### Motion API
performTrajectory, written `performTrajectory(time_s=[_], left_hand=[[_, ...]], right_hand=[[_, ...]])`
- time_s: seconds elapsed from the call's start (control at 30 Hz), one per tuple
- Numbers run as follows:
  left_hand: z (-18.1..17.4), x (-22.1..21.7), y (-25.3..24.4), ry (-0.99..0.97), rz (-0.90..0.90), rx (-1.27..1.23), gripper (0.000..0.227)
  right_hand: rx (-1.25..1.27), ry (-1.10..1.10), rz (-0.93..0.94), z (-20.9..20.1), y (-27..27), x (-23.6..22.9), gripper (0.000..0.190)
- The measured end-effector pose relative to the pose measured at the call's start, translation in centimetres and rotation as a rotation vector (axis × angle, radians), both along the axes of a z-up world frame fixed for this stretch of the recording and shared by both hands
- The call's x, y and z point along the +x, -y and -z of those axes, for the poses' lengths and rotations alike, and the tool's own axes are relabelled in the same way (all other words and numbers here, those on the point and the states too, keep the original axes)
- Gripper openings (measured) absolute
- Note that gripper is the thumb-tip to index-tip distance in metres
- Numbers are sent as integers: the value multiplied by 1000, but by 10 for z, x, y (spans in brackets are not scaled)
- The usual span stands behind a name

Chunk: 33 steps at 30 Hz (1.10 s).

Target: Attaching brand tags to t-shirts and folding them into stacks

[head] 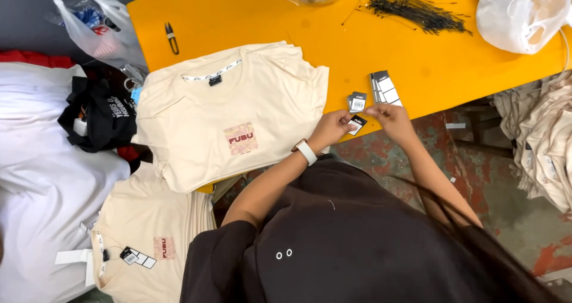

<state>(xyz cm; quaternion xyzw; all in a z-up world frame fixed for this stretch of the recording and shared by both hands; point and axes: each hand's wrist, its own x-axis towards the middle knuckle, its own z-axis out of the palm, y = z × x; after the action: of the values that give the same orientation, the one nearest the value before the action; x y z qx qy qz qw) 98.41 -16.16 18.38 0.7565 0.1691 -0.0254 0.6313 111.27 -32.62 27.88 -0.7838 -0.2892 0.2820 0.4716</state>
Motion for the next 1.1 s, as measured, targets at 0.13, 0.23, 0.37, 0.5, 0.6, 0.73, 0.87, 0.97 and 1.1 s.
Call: performTrajectory(time_s=[0.13,0.23,0.37,0.5,0.6,0.73,0.87,0.97,1.1], left_hand=[[-7,27,-5,-118,-67,33,20],[0,39,-6,-174,-83,13,22],[36,57,-2,-222,-137,-91,26],[3,83,-5,-145,-287,-537,23],[-29,106,-12,-124,-323,-787,18],[-16,114,-38,4,-540,-620,14],[-27,91,-70,69,-537,-408,36],[-39,73,-83,6,-556,-420,42],[26,62,-72,-40,-581,-504,29]], right_hand=[[-239,391,195,41,8,58,31],[-323,416,293,64,11,77,35],[-270,88,392,77,20,91,19],[-90,-250,413,50,9,90,14],[6,-346,311,43,-13,96,15],[36,-304,148,31,-74,144,19],[-37,281,149,121,-143,259,12],[-135,491,-128,111,-200,283,20],[-469,863,-384,111,-236,308,20]])
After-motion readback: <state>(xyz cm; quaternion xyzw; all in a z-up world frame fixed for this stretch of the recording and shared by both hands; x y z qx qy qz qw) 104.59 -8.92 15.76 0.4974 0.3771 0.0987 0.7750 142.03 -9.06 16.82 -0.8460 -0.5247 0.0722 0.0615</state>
